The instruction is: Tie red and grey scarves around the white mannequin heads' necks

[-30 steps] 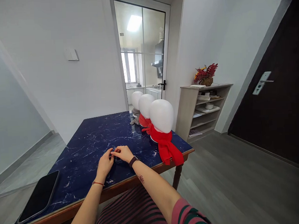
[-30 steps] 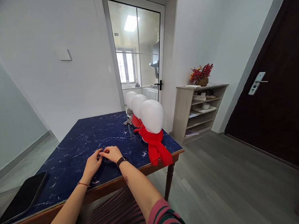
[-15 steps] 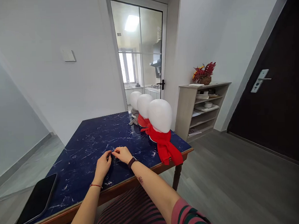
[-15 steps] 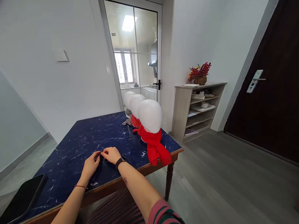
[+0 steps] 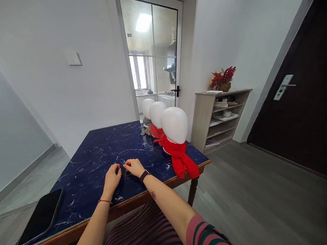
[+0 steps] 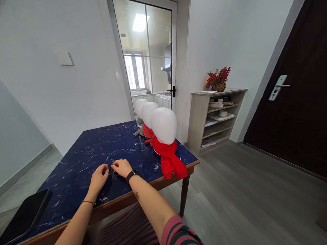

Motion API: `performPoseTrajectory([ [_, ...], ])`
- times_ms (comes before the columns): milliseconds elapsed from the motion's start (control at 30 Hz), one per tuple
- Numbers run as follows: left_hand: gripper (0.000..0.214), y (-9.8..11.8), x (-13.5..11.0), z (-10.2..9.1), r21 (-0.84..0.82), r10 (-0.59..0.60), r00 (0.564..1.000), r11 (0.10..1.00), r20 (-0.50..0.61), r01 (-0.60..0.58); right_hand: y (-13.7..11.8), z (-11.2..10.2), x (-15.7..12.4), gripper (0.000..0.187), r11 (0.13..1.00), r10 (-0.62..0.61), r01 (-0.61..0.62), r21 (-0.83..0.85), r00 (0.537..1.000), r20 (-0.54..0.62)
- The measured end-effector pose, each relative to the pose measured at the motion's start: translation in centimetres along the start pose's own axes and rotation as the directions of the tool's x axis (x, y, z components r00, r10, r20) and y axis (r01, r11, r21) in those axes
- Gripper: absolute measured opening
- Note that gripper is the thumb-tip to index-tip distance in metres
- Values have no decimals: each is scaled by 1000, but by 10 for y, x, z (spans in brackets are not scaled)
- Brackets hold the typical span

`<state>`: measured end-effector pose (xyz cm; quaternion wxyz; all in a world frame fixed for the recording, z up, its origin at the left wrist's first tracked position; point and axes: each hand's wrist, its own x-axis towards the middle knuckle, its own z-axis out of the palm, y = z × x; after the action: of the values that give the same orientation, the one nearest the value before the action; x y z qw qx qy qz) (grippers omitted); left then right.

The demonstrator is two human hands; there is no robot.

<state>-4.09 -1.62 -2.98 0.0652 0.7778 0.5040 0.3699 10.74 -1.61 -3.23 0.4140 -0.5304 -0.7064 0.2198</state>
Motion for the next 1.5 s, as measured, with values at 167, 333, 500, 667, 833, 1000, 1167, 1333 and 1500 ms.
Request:
performPoseTrajectory([
  [167, 10, 5, -2, -3, -62, -59, 998, 996, -4, 59, 0, 0, -1, 16, 1000, 9, -9, -5, 1000, -4],
  [333, 16, 9, -2, -6, -101, -129, 992, 987, -3, 128, 2, 1, 0, 16, 1000, 7, -7, -12, 1000, -12],
  [500, 23, 9, -3, -8, -115, -147, 989, 983, -2, 146, 2, 2, -1, 16, 1000, -4, 4, -10, 1000, -19],
  [667, 24, 8, -5, -8, -127, -147, 989, 981, -2, 145, 3, 2, 0, 15, 1000, -6, 6, -11, 1000, -16],
  [833, 25, 7, -4, -7, -138, -157, 988, 978, 8, 157, 5, 4, 0, 16, 1000, -9, 9, -7, 1000, -9],
  [1000, 26, 7, -4, -7, -146, -162, 987, 976, 5, 161, 4, 3, -1, 16, 1000, -11, 11, 2, 1000, -10],
  [1167, 26, 7, -5, -7, -154, -168, 986, 974, -1, 166, 4, 2, -1, 16, 1000, -5, 5, 4, 1000, -14],
  [1333, 25, 6, -5, -8, -159, -165, 986, 974, 2, 164, 3, 2, -1, 16, 1000, -1, 1, 2, 1000, -16],
  [1500, 24, 7, -5, -9, -161, -164, 987, 974, -3, 161, 2, 1, -2, 16, 1000, -1, 1, 1, 1000, -10],
])
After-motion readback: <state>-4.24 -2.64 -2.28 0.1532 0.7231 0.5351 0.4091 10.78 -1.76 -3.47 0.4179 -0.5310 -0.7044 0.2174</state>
